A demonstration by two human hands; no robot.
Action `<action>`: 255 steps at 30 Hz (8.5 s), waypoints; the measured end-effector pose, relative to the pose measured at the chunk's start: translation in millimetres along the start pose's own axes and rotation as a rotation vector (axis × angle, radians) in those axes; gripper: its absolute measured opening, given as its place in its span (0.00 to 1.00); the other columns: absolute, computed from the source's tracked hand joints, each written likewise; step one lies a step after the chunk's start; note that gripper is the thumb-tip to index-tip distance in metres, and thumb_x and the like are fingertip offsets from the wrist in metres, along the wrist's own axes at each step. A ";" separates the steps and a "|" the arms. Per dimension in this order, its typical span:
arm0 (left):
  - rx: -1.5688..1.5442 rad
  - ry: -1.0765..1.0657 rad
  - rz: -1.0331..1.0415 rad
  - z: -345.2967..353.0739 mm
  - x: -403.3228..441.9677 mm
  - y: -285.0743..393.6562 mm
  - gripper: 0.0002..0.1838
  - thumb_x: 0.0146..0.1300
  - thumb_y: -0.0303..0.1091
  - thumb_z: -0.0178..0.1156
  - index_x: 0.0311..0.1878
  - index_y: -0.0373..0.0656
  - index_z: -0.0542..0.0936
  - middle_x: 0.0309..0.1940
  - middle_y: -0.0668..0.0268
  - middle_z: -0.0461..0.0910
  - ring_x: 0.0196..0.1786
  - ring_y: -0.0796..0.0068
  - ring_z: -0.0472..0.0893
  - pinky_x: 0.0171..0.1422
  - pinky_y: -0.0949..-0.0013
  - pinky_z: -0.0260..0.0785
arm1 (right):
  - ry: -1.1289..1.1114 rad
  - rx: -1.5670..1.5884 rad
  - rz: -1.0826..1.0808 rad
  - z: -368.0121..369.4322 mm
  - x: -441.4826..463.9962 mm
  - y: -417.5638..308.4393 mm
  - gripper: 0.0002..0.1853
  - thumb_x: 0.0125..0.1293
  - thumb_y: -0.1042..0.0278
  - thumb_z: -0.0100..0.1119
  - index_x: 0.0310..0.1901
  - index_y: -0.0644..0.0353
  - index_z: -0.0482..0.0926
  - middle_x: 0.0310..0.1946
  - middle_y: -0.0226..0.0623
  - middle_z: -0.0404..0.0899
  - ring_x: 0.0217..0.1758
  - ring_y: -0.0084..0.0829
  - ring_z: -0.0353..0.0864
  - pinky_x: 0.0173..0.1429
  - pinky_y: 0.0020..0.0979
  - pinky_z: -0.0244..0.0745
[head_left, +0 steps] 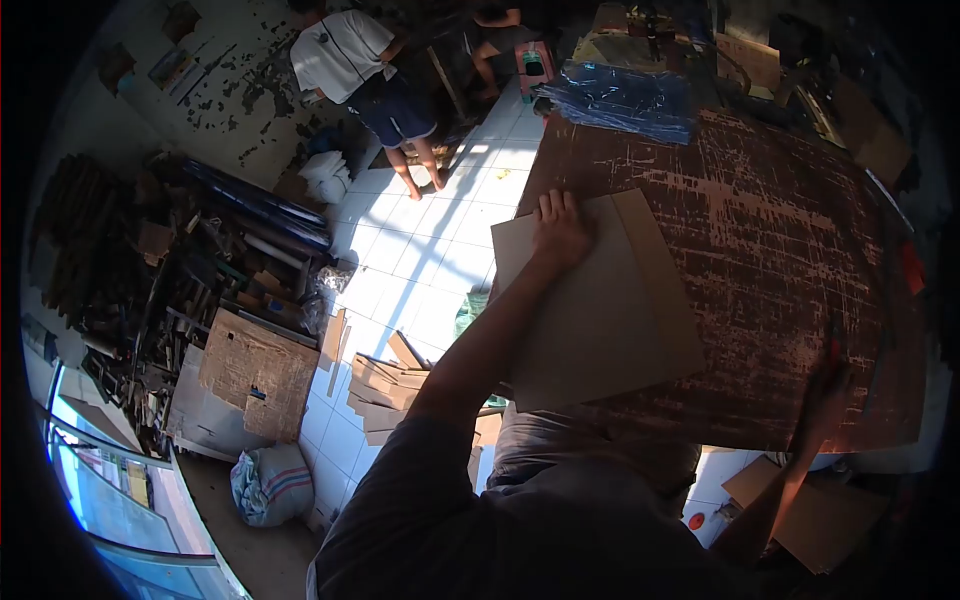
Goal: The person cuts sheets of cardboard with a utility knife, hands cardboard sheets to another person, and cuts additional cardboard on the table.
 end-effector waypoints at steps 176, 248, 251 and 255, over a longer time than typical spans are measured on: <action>0.040 -0.088 0.092 -8.7 -47.9 41.3 0.32 0.80 0.50 0.40 0.79 0.42 0.64 0.81 0.55 0.57 0.84 0.50 0.53 0.87 0.48 0.44 | -0.541 0.649 -0.438 116.8 29.6 -380.9 0.20 0.79 0.62 0.53 0.67 0.61 0.77 0.55 0.55 0.83 0.59 0.53 0.84 0.61 0.44 0.78; 0.047 -0.101 0.067 -11.8 -47.8 43.9 0.32 0.80 0.48 0.39 0.80 0.41 0.60 0.82 0.55 0.57 0.84 0.53 0.54 0.88 0.51 0.41 | -0.712 0.653 -0.218 -115.0 -67.4 -230.1 0.26 0.80 0.69 0.51 0.77 0.53 0.66 0.56 0.56 0.84 0.57 0.45 0.88 0.56 0.39 0.82; 0.055 -0.073 0.076 -6.3 -46.9 42.3 0.32 0.80 0.49 0.39 0.80 0.42 0.61 0.81 0.55 0.58 0.84 0.53 0.55 0.87 0.50 0.43 | -0.739 0.700 -0.197 -68.7 -39.1 -264.7 0.25 0.80 0.65 0.50 0.76 0.52 0.67 0.55 0.56 0.84 0.56 0.49 0.87 0.56 0.42 0.81; 0.019 -0.098 0.061 -12.1 -47.2 43.3 0.33 0.79 0.49 0.40 0.80 0.41 0.61 0.82 0.56 0.57 0.84 0.53 0.53 0.88 0.51 0.41 | -0.644 0.744 -0.284 17.6 -13.4 -307.2 0.24 0.81 0.60 0.52 0.75 0.50 0.70 0.53 0.55 0.84 0.53 0.50 0.88 0.55 0.41 0.80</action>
Point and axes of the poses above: each hand's wrist, its own x-axis towards the middle knuckle, its own z-axis out of the palm, y = z × x, the point moved 2 cm from there along x, towards the middle knuckle
